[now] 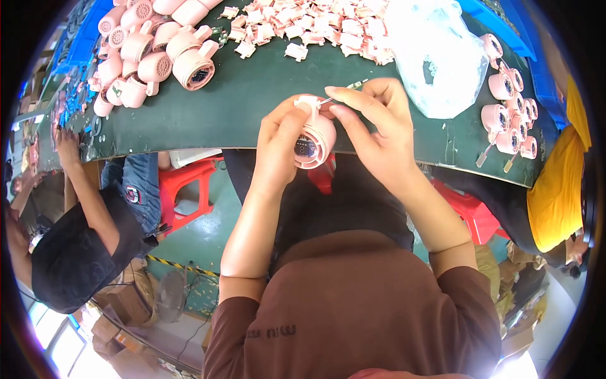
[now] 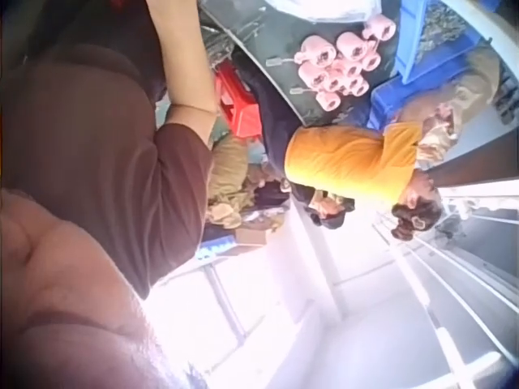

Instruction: Assembling internal electronic parts into pink plastic housings and then packing the assembled units into a cardboard box.

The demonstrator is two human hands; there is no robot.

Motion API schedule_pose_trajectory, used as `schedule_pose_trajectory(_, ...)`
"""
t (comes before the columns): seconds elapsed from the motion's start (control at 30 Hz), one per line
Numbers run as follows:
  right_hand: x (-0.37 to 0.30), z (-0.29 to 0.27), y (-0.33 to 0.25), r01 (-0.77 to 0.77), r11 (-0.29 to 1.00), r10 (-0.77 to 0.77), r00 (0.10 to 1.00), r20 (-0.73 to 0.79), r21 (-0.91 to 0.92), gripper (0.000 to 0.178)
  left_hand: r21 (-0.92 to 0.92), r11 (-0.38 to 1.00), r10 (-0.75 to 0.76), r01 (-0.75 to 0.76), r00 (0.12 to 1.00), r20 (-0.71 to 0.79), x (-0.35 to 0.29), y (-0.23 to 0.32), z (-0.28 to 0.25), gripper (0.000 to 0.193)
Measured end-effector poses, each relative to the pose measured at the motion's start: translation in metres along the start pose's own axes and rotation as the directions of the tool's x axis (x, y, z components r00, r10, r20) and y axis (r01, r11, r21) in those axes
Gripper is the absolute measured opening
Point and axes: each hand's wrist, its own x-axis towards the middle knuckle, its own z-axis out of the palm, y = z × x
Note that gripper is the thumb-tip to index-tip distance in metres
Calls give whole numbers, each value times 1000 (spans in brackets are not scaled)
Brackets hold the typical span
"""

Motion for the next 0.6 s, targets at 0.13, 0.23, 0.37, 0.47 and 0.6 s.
schedule_pose_trajectory(0.13,7,-1,1,196,956,-207,978,-32,-219,23,-278,954,-96,112,993,72,-1,2,2,30)
schedule_pose_trajectory(0.23,4,-2,-4,241,922,-256,967,-12,-302,20,-279,954,-94,104,994,49,0,0,4,28)
schedule_pose_trajectory(0.37,-5,-5,-2,165,952,-181,983,-40,-256,16,258,963,92,-79,995,-38,-1,-3,13,21)
schedule_pose_trajectory(0.47,-9,-16,9,81,992,-79,996,32,-100,13,748,448,517,-489,825,229,2,-4,12,12)
schedule_pose_trajectory(0.6,16,-68,41,103,944,-134,988,-77,-312,10,844,236,467,-481,818,336,1,4,30,16)
